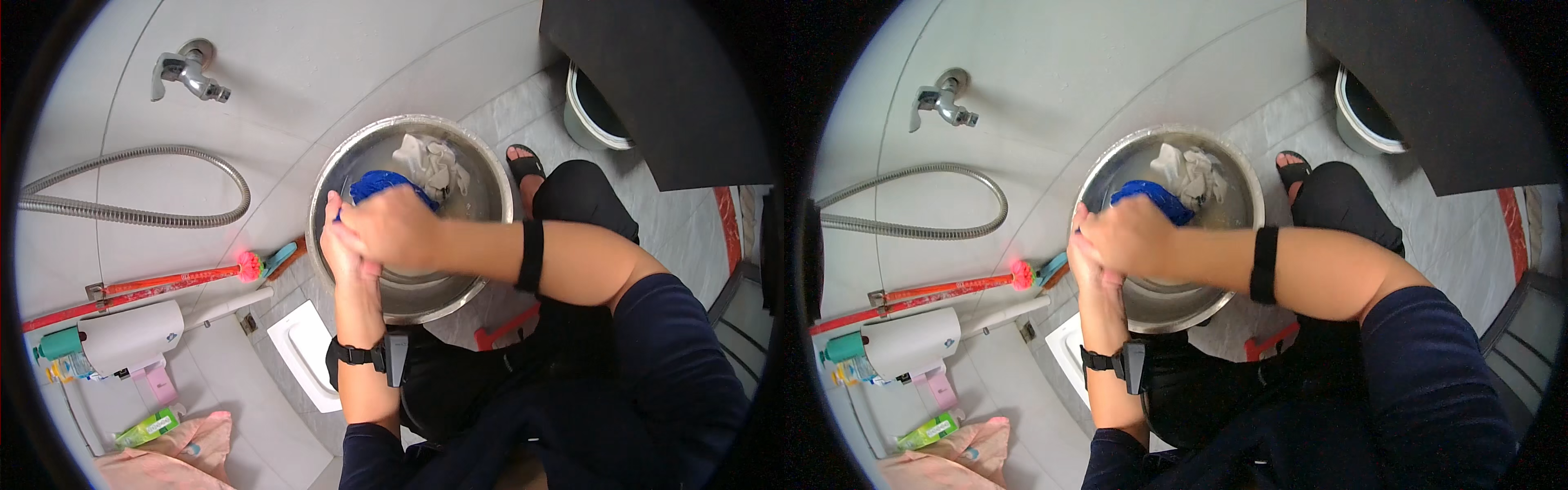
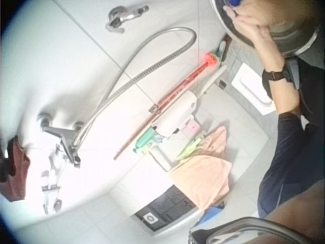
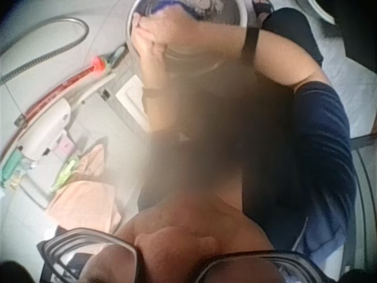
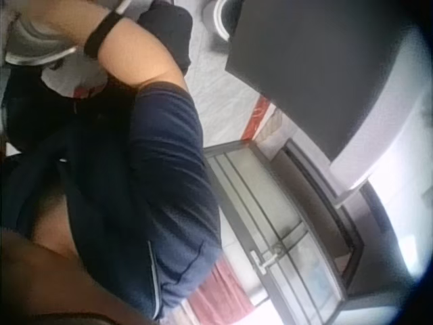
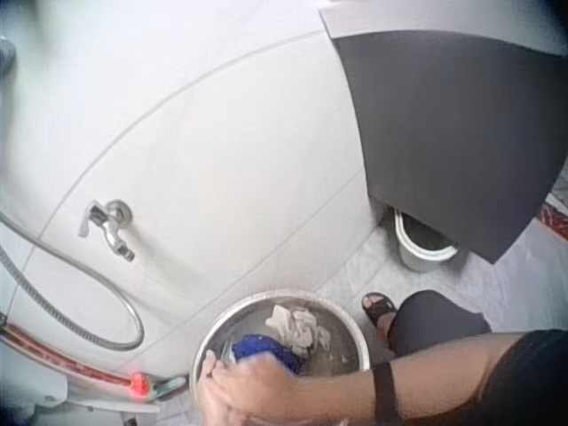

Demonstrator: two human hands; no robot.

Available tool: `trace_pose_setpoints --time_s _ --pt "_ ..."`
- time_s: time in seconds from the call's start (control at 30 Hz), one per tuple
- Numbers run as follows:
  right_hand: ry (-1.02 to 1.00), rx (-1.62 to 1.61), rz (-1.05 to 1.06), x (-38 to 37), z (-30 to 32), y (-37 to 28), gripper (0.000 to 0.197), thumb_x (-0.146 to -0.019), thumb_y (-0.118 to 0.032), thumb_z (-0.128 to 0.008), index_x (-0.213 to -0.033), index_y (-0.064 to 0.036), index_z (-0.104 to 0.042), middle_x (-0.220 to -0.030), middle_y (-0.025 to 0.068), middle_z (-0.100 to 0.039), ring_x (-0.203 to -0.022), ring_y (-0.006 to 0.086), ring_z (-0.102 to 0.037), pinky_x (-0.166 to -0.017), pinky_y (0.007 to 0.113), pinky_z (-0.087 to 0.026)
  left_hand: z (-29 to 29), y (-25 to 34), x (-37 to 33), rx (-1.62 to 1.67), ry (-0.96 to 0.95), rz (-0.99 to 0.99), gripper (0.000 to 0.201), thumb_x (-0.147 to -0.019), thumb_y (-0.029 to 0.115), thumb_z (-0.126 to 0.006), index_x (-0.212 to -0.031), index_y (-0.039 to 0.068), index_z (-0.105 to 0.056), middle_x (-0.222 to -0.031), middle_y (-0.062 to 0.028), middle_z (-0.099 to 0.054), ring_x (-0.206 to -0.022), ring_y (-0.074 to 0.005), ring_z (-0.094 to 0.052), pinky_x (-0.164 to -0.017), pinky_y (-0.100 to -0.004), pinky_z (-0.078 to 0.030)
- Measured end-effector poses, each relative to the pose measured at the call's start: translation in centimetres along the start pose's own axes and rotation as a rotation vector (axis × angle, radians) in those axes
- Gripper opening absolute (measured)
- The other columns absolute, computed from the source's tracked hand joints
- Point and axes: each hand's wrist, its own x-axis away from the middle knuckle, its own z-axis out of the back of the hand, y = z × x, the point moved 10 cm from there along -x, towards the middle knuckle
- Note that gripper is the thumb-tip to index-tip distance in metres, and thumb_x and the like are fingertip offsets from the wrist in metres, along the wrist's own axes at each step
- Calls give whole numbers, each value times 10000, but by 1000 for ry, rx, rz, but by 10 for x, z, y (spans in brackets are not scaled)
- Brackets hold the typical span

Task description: The person washes a blue cloth by hand in a metal basin filled with water. They repeatedly submerge, squeeze, and wring the cloth to clean it.

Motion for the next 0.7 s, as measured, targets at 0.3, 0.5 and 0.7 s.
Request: trace_pose_setpoints --time_s 0.3,0.5,0.7 --pt "-13 132 9 -7 2 20 312 -897 -306 -614 -665 -98 -621 -540 126 -577 -468 311 -596 -455 419 -469 -29 -6 15 -189 327 -3 296 -1003 382 -545 -1089 107 -614 -1031 -58 -671 -953 -208 -665 -818 -393 -557" --pt "-37 64 -18 2 2 4 349 -916 -326 -596 -649 -102 -610 -538 115 -566 -467 311 -585 -456 444 -466 -8 1 13 -171 343 4 293 -962 383 -610 -905 97 -627 -861 -42 -650 -810 -183 -661 -705 -354 -556" --pt "1 101 -174 -16 8 49 355 -920 -336 -588 -669 -93 -652 -570 159 -619 -510 336 -635 -471 441 -489 -33 -4 22 -243 381 -56 348 -985 368 -576 -1091 41 -631 -1018 -72 -672 -911 -193 -668 -779 -365 -557"
